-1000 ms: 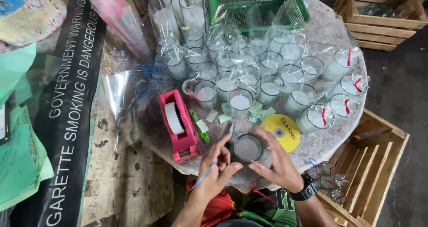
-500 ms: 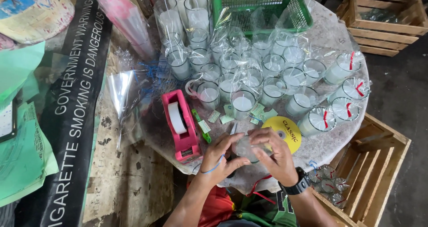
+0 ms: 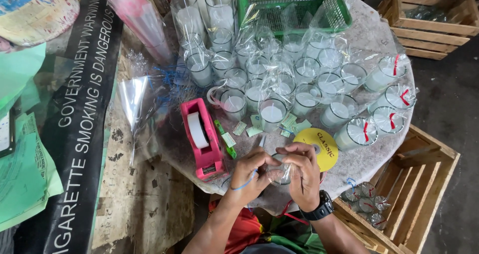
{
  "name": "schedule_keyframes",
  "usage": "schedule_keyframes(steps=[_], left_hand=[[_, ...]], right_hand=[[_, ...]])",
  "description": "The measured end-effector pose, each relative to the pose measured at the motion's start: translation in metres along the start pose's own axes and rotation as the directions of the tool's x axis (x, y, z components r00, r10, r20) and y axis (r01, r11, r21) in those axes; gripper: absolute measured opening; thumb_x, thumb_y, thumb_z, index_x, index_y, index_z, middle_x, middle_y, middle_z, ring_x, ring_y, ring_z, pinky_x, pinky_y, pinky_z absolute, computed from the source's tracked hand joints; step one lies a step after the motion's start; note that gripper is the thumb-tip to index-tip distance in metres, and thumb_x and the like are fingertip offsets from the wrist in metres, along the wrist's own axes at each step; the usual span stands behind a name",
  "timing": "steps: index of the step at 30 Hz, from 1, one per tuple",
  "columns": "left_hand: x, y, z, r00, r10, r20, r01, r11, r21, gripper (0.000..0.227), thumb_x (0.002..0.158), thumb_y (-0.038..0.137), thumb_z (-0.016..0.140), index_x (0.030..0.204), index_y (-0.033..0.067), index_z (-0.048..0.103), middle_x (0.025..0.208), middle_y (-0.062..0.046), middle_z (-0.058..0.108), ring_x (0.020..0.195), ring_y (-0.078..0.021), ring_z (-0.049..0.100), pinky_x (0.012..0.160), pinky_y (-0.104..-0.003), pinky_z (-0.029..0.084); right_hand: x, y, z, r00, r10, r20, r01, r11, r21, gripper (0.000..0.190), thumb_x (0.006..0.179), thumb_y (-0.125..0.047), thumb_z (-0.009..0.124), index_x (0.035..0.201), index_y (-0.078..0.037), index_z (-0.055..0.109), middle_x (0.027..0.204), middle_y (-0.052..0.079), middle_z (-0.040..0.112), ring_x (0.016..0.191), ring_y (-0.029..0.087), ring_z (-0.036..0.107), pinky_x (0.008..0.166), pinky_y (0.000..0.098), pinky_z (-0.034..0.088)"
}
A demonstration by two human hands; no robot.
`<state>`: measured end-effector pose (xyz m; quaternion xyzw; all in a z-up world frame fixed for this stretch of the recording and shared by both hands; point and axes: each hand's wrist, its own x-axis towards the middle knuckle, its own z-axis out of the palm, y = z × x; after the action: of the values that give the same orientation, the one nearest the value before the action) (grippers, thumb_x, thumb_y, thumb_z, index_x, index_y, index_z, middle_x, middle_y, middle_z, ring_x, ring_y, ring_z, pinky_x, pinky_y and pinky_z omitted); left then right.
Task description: Tying decorative blue strings around the rims of glass candle holders using scissors.
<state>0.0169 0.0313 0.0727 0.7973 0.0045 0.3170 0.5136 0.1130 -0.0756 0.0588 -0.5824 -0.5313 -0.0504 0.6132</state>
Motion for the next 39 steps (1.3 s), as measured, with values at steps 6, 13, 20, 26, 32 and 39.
schedule_keyframes(steps=[6, 13, 20, 26, 32, 39], left_hand=[[-0.001, -0.007, 0.005, 1.000, -0.005, -0.010, 0.006, 0.999, 0.039, 0.024, 0.071, -0.006, 0.058, 0.089, 0.0097, 0.059, 0.077, -0.002, 0.052, 0.063, -0.0136, 0.055, 0.056, -0.026, 0.045], [-0.003, -0.008, 0.011, 0.992, 0.000, -0.123, -0.005, 0.999, -0.047, 0.019, 0.066, -0.010, 0.064, 0.077, 0.0048, 0.058, 0.071, -0.002, 0.049, 0.063, -0.0106, 0.048, 0.056, -0.021, 0.037], [0.000, 0.000, 0.012, 0.995, 0.024, -0.099, -0.021, 0.999, 0.027, 0.006, 0.077, 0.003, 0.063, 0.081, 0.0039, 0.058, 0.071, -0.004, 0.045, 0.059, -0.0114, 0.046, 0.053, -0.023, 0.040], [-0.001, 0.001, 0.013, 0.996, 0.044, -0.077, -0.040, 0.998, 0.050, 0.009, 0.078, 0.000, 0.061, 0.084, 0.0056, 0.058, 0.069, -0.005, 0.044, 0.056, -0.0136, 0.043, 0.051, -0.025, 0.037], [-0.002, 0.001, 0.016, 0.992, 0.025, -0.120, -0.014, 0.996, 0.091, 0.007, 0.077, 0.004, 0.063, 0.080, 0.0055, 0.058, 0.067, -0.004, 0.045, 0.051, -0.0114, 0.041, 0.046, -0.023, 0.035], [0.001, 0.003, 0.013, 0.996, 0.083, -0.026, -0.083, 0.997, -0.006, 0.004, 0.082, 0.001, 0.056, 0.084, 0.0039, 0.057, 0.068, -0.004, 0.041, 0.048, -0.0110, 0.036, 0.044, -0.026, 0.030]], right_hand=[[0.002, -0.004, -0.003, 0.998, -0.052, 0.034, 0.052, 0.999, 0.004, 0.024, 0.094, -0.020, 0.032, 0.099, -0.007, 0.052, 0.112, 0.013, 0.041, 0.094, 0.030, 0.061, 0.085, 0.0377, 0.054], [-0.004, -0.001, -0.027, 0.978, 0.185, 0.100, -0.194, 0.977, 0.089, 0.039, 0.091, -0.041, 0.031, 0.110, -0.009, 0.044, 0.117, 0.012, 0.049, 0.108, 0.022, 0.049, 0.089, 0.0373, 0.044], [-0.009, -0.005, -0.044, 0.901, 0.388, 0.195, -0.314, 0.892, -0.324, 0.037, 0.082, -0.004, 0.041, 0.118, -0.008, 0.047, 0.080, 0.005, 0.050, 0.063, 0.013, 0.042, 0.053, 0.0239, 0.038], [-0.004, -0.004, -0.043, 0.920, 0.332, 0.210, -0.253, 0.909, -0.330, 0.033, 0.082, 0.001, 0.044, 0.111, -0.008, 0.054, 0.081, 0.004, 0.049, 0.070, 0.014, 0.046, 0.058, 0.0244, 0.040], [0.008, -0.019, -0.064, 0.759, 0.406, 0.510, -0.356, 0.913, -0.197, 0.046, 0.085, -0.011, 0.043, 0.130, -0.006, 0.036, 0.072, 0.004, 0.039, 0.060, 0.014, 0.035, 0.054, 0.0285, 0.033], [0.008, -0.023, -0.046, 0.877, 0.350, 0.328, -0.172, 0.868, -0.465, 0.038, 0.081, -0.004, 0.050, 0.118, -0.011, 0.052, 0.069, 0.003, 0.041, 0.053, 0.016, 0.041, 0.045, 0.0305, 0.034]])
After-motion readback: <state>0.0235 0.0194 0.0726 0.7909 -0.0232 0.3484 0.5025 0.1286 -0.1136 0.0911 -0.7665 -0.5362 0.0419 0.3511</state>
